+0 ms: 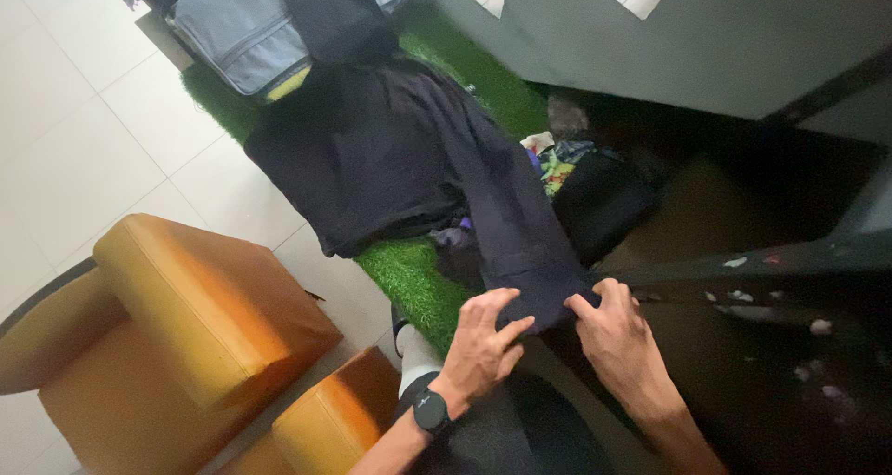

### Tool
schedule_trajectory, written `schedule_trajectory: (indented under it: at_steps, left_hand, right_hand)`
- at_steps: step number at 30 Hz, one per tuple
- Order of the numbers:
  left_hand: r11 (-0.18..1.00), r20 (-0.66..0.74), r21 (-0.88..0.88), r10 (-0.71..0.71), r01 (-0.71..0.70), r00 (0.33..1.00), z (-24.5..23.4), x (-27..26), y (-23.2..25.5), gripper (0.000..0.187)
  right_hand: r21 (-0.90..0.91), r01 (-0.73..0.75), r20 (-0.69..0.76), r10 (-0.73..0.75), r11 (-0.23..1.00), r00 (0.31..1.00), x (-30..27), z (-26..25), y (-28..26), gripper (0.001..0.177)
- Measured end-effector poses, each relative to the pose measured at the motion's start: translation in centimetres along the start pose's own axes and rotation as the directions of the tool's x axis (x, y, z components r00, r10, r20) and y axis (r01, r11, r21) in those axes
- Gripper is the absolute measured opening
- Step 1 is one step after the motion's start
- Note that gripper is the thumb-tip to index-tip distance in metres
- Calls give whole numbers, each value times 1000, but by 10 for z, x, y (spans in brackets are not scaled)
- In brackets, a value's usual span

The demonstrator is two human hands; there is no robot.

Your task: The person folds a black shirt on a green surface and places it into a suitcase.

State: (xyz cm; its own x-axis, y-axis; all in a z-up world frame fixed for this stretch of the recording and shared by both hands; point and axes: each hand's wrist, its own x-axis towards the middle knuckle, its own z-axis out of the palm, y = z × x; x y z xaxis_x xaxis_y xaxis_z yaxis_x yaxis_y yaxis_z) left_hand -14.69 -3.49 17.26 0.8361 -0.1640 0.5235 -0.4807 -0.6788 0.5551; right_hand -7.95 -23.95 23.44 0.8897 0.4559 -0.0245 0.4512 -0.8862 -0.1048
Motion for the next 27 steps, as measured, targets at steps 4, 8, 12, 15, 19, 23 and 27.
schedule_trajectory:
  at_steps: [4,8,12,15,19,23,27]
  left_hand:
    - [986,192,-167,30,3,981,11,-8,-19,31]
    - [970,148,-239,74,-37,986,13,-2,-20,28]
    - [945,95,-263,224,-193,970,9,14,-17,23]
    - [933,109,-295,246,-205,963,16,21,-13,18]
    - [901,149,-423,173,-96,974,12,26,-9,17]
    - [867,21,-498,8,4,1000,5,13,-43,22]
    - [617,-59,-507,-722,602,689,38,-18,-154,16]
  right_hand:
    - [-2,114,-306,-109,993,946,-2,-13,-12,30]
    - [-26,31,-367,-38,999,929,-7,-11,-15,31]
    - [41,-129,-400,135,991,907,-18,11,-17,35]
    - [110,-221,-456,247,969,855,-24,34,-18,36]
    - [208,-197,-519,279,958,808,-30,58,-15,31]
    - [142,-142,-560,197,980,804,-31,64,-9,31]
    - [195,-167,-555,249,967,794,-27,62,-13,35]
